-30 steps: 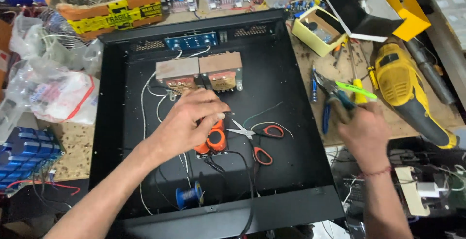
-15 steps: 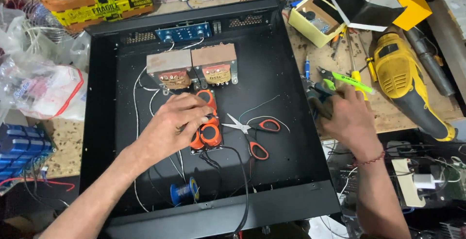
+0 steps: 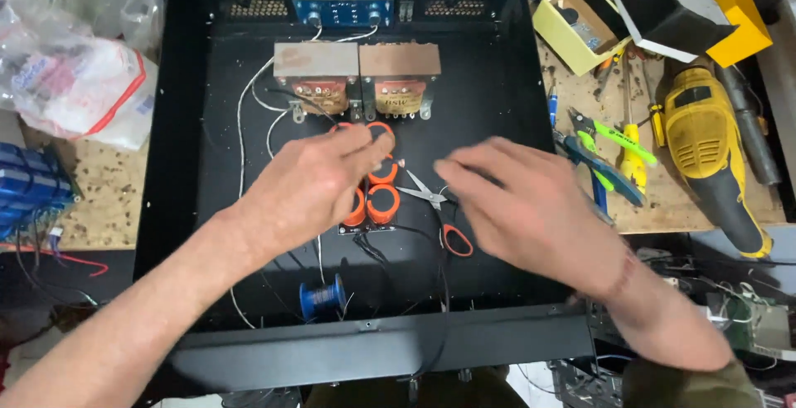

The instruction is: Stripping, cutting, and soldering wires to connect components like transformers and capacitors inside an electronic amplifier chassis.

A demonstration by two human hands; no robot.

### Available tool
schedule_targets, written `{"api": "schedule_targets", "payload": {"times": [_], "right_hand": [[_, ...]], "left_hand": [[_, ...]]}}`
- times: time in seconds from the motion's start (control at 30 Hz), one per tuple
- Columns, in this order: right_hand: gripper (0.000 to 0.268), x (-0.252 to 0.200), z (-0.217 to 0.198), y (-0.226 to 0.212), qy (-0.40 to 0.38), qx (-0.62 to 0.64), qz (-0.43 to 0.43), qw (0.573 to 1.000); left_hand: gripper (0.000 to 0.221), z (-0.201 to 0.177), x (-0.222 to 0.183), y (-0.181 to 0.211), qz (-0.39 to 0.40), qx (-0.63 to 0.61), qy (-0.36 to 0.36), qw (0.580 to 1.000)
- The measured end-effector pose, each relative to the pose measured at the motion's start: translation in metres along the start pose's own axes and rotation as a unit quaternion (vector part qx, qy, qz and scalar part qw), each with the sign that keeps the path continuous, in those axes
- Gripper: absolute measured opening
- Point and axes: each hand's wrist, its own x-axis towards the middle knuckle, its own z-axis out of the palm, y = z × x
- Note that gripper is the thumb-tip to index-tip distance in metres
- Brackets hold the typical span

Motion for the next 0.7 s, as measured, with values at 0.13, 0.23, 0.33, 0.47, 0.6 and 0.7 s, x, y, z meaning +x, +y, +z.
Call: {"api": "schedule_targets", "payload": {"times": [0.13,0.23,0.33,0.47,0.6,0.7], "right_hand": [[0.011,0.015,0.057,0.021,-0.119,0.016,0.007,0.993],[0.019,0.036,0.075,0.019,-0.091,0.063,0.031,0.993],[0.041,0.058,0.103,0.012,-0.085,-0.036,0.081,0.992],[0.041,0.082,0.119,-0.002,-0.175,-0.012,0.12,0.977],[0.007,0.078,0.126,-0.021,-0.195,0.101,0.036,0.975],[0.01,0.063,0.129,-0.048,-0.195,0.076,-0.069,0.975]], "left_hand": [[0.048,-0.02,-0.015,-0.005,-0.093,-0.158,-0.013,0.983],[0.07,-0.035,-0.027,-0.009,-0.107,-0.17,0.031,0.979],[0.071,-0.05,-0.038,-0.017,-0.114,-0.13,0.121,0.978],[0.047,-0.081,-0.04,-0.015,-0.076,-0.025,0.207,0.975],[0.042,-0.107,-0.04,-0.021,-0.011,0.098,0.243,0.965],[0.035,-0.124,-0.022,-0.024,0.023,0.071,0.229,0.971]]}}
